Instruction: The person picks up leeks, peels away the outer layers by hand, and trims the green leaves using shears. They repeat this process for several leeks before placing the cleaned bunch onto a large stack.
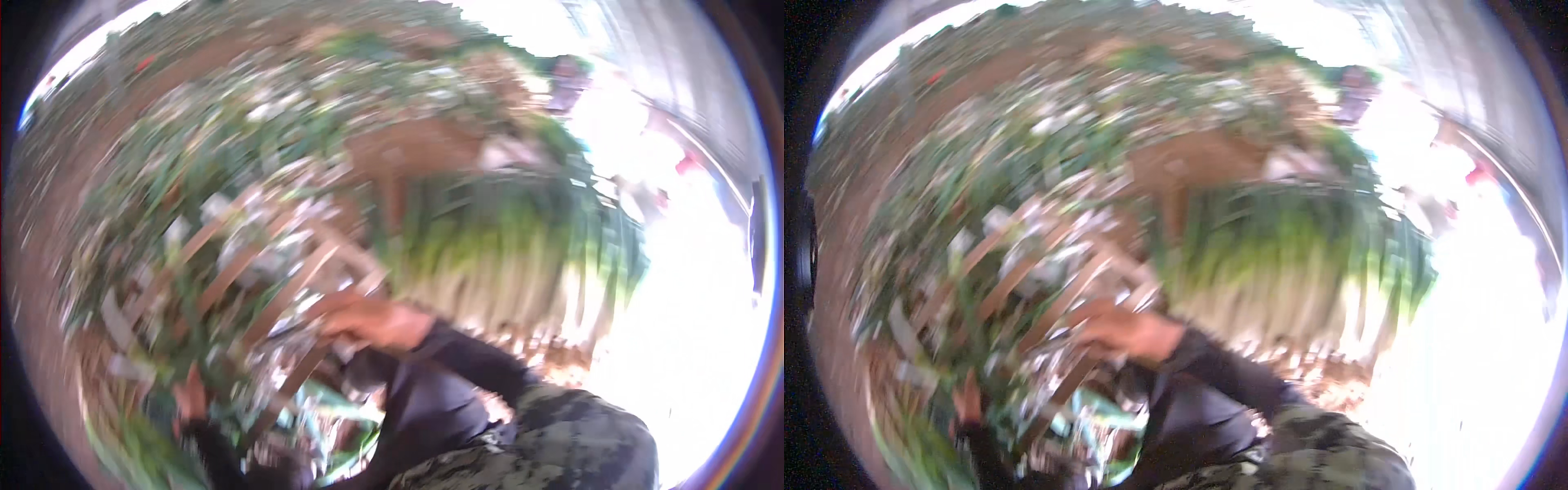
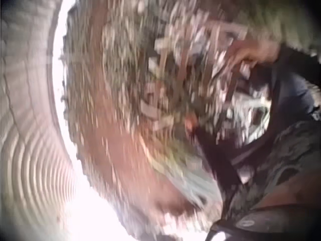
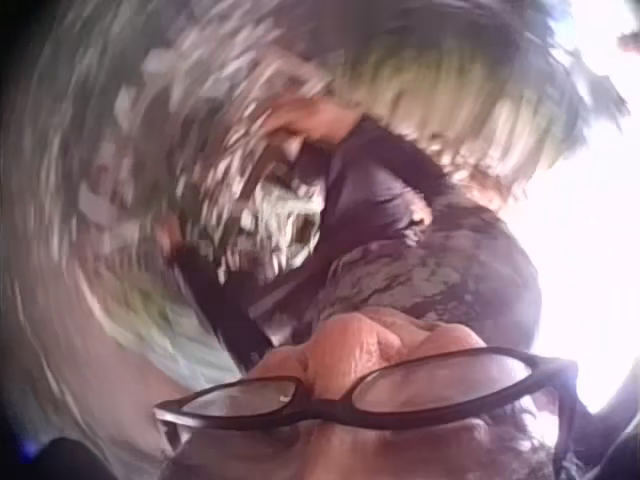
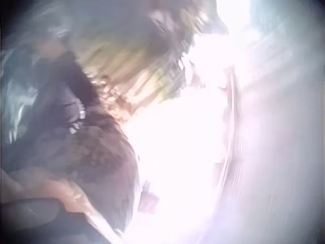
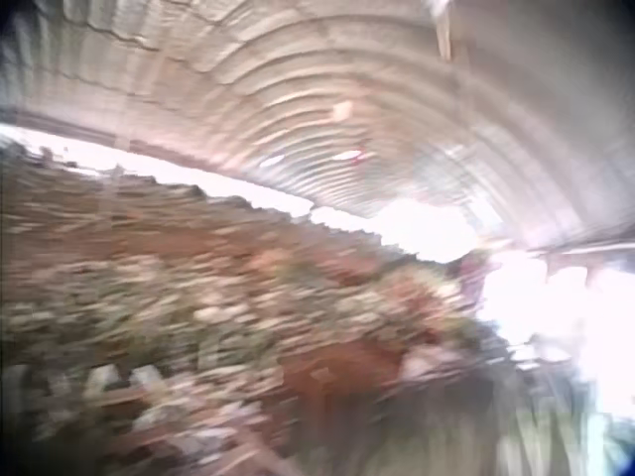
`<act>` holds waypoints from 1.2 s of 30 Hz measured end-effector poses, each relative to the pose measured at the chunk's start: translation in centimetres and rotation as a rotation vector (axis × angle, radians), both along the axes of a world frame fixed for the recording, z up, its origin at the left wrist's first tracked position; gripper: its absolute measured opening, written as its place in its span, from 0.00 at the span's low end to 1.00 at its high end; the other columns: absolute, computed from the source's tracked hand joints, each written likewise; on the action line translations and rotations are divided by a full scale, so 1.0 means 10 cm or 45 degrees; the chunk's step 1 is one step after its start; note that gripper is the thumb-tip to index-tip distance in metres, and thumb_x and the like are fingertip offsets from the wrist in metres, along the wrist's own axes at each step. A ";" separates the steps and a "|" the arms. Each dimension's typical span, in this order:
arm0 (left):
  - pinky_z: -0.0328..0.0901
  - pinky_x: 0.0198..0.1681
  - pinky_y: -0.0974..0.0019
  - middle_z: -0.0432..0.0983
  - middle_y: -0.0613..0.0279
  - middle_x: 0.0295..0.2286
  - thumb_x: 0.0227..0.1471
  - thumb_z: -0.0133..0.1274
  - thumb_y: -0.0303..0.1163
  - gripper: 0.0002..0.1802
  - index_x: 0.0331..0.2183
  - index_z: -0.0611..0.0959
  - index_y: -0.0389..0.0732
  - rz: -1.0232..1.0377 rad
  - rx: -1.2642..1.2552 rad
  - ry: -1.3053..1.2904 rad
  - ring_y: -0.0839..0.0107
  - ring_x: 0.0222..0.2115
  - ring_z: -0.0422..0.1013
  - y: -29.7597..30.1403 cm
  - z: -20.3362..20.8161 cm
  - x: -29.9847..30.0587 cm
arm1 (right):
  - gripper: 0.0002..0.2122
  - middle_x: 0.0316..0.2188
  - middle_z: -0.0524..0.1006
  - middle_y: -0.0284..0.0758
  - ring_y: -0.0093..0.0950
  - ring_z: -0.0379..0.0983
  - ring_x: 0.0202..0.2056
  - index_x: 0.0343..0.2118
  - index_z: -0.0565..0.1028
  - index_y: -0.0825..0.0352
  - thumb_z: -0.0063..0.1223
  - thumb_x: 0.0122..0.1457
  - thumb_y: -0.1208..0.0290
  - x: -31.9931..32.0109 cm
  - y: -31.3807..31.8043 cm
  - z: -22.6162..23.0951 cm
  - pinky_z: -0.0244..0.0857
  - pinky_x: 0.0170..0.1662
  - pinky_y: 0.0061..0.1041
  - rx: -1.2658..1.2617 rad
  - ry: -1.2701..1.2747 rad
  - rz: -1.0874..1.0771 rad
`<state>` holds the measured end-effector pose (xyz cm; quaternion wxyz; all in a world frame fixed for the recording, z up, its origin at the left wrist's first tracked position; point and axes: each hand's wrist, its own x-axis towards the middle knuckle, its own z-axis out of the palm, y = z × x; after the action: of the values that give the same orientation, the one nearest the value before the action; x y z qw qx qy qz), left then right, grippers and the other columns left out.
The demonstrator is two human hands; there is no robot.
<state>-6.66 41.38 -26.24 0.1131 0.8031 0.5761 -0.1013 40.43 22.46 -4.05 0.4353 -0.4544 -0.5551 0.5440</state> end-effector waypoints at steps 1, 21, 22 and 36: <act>0.65 0.48 0.56 0.76 0.52 0.48 0.56 0.50 0.32 0.29 0.59 0.69 0.41 0.705 -0.235 -0.951 0.58 0.44 0.73 -0.04 0.32 0.90 | 0.17 0.47 0.73 0.42 0.30 0.71 0.46 0.49 0.73 0.68 0.56 0.55 0.79 0.17 -0.02 0.03 0.71 0.40 0.25 1.005 -0.724 -0.140; 0.68 0.45 0.49 0.76 0.41 0.43 0.52 0.55 0.42 0.22 0.46 0.81 0.39 0.417 0.262 -0.661 0.49 0.42 0.74 0.29 0.22 1.24 | 0.15 0.24 0.75 0.35 0.24 0.73 0.27 0.42 0.76 0.71 0.47 0.49 0.81 -0.33 0.42 -0.44 0.66 0.31 0.24 -0.291 0.156 -0.289; 0.68 0.45 0.49 0.76 0.42 0.43 0.52 0.55 0.42 0.22 0.46 0.81 0.39 0.370 0.301 -0.716 0.49 0.41 0.74 0.34 0.44 1.31 | 0.15 0.28 0.76 0.38 0.27 0.73 0.33 0.42 0.76 0.71 0.47 0.49 0.81 -0.35 0.43 -0.46 0.67 0.36 0.26 -0.173 0.095 -0.333; 0.70 0.38 0.52 0.77 0.49 0.40 0.54 0.53 0.39 0.20 0.48 0.78 0.43 -0.075 0.459 -0.340 0.50 0.38 0.75 0.90 1.64 1.48 | 0.19 0.53 0.69 0.30 0.21 0.66 0.51 0.60 0.63 0.58 0.40 0.69 0.60 -0.58 0.54 -1.11 0.63 0.54 0.25 -0.519 1.614 -0.115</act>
<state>8.19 50.33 -9.85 0.0402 0.8330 0.5413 0.1073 34.61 27.84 -15.14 0.6052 -0.1426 -0.0582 0.7811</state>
